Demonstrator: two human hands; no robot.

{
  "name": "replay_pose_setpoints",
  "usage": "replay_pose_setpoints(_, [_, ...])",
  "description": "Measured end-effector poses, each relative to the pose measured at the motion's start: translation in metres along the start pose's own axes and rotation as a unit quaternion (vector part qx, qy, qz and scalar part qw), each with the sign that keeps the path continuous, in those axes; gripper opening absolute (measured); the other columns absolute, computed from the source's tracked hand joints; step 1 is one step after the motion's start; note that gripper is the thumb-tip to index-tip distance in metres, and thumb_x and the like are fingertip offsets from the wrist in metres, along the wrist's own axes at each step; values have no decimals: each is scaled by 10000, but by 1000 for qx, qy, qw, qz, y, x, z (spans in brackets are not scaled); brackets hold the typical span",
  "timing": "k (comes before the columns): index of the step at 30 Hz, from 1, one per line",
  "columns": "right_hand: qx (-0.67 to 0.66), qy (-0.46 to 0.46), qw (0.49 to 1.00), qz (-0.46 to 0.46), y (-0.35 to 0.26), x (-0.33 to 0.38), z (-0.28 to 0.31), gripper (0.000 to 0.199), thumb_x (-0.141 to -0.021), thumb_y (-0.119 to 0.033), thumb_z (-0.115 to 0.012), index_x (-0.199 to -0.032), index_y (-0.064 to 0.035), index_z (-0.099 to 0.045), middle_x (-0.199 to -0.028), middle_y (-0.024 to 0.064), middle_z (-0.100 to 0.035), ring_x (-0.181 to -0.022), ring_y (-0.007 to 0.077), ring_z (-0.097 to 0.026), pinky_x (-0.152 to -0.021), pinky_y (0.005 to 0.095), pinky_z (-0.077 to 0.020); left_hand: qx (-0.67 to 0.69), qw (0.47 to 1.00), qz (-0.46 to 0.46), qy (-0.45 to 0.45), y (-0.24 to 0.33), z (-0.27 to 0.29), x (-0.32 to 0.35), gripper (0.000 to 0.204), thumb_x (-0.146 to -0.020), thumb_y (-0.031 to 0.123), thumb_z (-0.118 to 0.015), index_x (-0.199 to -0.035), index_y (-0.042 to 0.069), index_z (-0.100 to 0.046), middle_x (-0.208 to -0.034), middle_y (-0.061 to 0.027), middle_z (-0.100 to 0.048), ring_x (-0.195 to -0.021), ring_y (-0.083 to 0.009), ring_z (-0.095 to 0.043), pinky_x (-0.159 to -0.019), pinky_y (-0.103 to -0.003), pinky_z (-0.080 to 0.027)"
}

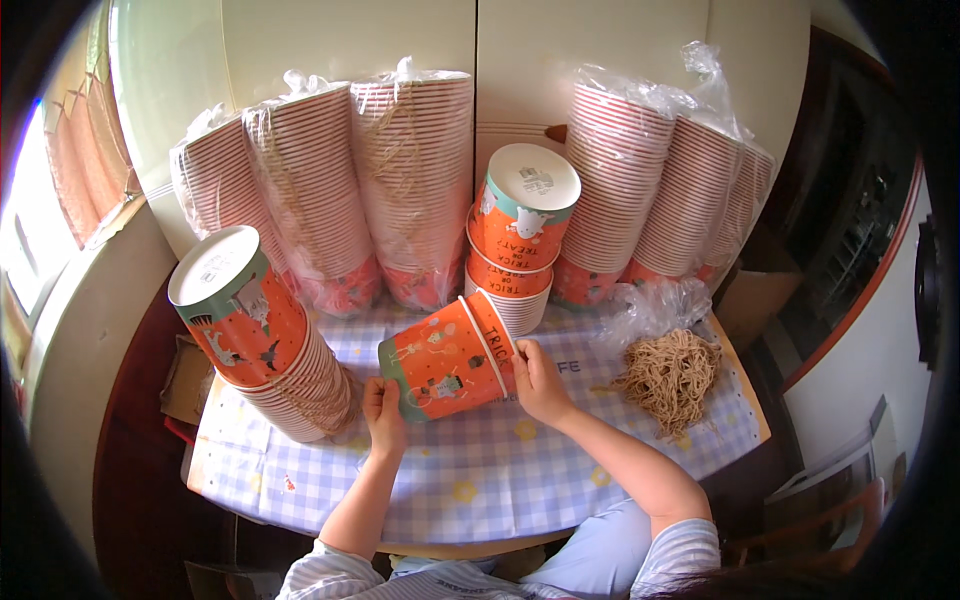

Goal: Packing decorative filler and securing items within paper buckets using wire ties.

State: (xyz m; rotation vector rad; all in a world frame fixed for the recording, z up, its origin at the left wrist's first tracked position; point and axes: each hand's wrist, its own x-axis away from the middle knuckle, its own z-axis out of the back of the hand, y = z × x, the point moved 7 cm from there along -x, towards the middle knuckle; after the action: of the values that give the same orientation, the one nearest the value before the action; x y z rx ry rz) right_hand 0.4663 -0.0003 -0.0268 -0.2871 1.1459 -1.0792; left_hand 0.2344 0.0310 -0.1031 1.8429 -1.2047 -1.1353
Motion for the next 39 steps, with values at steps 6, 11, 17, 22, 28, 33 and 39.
replay_pose_setpoints(6, [29,114,993,-22,18,-2,24,145,-892,-131,-366,-935,1,-408,-823,197,-491,-768,350,-496,-682,371,-392,54,998,-27,31,2,10,-6,139,-865,124,-469,-741,70,-439,-717,43,-419,-661,-41,-348,-614,-188,-307])
replay_pose_setpoints(11, [-30,154,985,-74,49,-1,47,229,-920,-225,-337,-927,-16,-430,-781,101,-496,-724,179,-476,-673,302,-387,146,985,52,79,-5,16,-11,118,-857,133,-465,-753,84,-436,-723,27,-450,-694,-62,-427,-649,-223,-374])
replay_pose_setpoints(17, [-65,273,953,-115,72,-8,105,263,-914,-253,-350,-861,-22,-464,-784,51,-495,-731,137,-460,-680,272,-389,311,932,165,83,-23,26,-19,193,-852,236,-424,-933,83,-511,-960,-63,-556,-920,-197,-533,-825,-344,-415])
replay_pose_setpoints(22, [-388,308,808,-320,193,27,110,230,-817,-236,-435,-855,-32,-534,-841,33,-538,-729,156,-511,-657,283,-412,332,927,170,33,-28,18,-21,315,-851,275,-398,-1038,45,-503,-1090,-105,-534,-1022,-242,-502,-898,-384,-378])
replay_pose_setpoints(28, [-341,383,717,-472,248,75,110,329,-826,-159,-350,-1062,5,-508,-1042,111,-542,-899,224,-535,-790,350,-413,344,914,212,22,-43,21,-17,341,-851,280,-395,-1025,14,-519,-1070,-119,-552,-1010,-252,-509,-901,-388,-377])
replay_pose_setpoints(33, [-197,446,747,-452,237,73,115,375,-785,-40,-330,-1153,11,-386,-1225,168,-381,-1102,277,-405,-944,365,-326,351,890,290,-1,-65,11,-8,368,-858,293,-393,-1028,-5,-525,-1066,-130,-561,-999,-259,-519,-903,-390,-379])
replay_pose_setpoints(39, [203,348,847,-347,173,45,119,405,-681,64,-404,-1085,44,-383,-1133,258,-349,-1039,382,-385,-930,407,-293,337,879,334,-54,-59,-14,7,414,-874,316,-360,-1070,-18,-505,-1118,-154,-533,-1031,-272,-505,-935,-405,-352])
